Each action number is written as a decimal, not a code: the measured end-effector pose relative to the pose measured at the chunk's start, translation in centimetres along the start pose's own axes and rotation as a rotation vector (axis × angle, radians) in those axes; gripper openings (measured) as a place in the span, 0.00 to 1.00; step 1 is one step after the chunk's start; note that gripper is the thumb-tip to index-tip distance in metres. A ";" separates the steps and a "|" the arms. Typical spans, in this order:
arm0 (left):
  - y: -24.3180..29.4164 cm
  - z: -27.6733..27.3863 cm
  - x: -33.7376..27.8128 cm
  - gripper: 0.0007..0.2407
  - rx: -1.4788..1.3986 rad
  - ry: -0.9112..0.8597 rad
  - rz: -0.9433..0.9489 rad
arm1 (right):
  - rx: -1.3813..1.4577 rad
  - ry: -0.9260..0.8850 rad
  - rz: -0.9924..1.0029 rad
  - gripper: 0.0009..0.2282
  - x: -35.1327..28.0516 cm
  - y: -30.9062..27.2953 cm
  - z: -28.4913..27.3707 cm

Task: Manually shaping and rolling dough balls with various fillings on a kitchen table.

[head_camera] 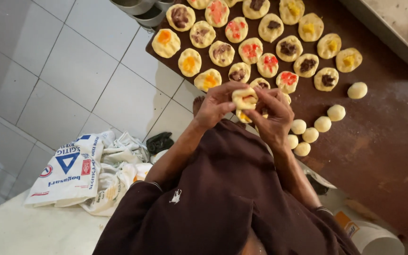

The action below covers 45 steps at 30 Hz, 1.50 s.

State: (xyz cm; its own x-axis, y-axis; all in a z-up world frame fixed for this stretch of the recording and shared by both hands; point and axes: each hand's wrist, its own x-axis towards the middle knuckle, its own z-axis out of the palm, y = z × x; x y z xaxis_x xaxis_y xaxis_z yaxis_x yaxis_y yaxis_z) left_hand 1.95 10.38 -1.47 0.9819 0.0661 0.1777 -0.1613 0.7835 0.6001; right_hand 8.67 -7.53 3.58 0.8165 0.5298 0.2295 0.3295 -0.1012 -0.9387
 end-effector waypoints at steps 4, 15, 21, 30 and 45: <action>-0.4 0.4 0.2 0.19 -0.032 0.118 -0.014 | -0.166 0.071 -0.110 0.15 -0.2 -2.1 0.4; -1.7 -0.3 0.2 0.12 0.358 0.176 -0.051 | -0.138 0.048 -0.086 0.14 1.2 -2.7 -0.3; 1.1 0.6 0.8 0.12 0.472 -0.087 -0.022 | -0.084 0.036 -0.087 0.10 -0.9 1.5 -0.5; -0.6 0.3 1.3 0.12 0.485 0.168 -0.139 | -0.247 -0.040 -0.017 0.16 0.6 -2.2 -0.1; 0.4 0.9 1.1 0.29 1.002 -0.172 -0.129 | -0.069 0.057 0.177 0.12 0.1 -0.7 -0.2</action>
State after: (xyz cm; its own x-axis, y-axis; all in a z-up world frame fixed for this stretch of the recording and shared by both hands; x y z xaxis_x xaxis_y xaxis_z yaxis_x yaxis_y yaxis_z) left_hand 2.84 10.21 -0.30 0.9828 -0.1332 0.1279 -0.1421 -0.1031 0.9845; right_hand 8.58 -7.58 4.31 0.8895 0.4501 0.0787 0.2085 -0.2466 -0.9464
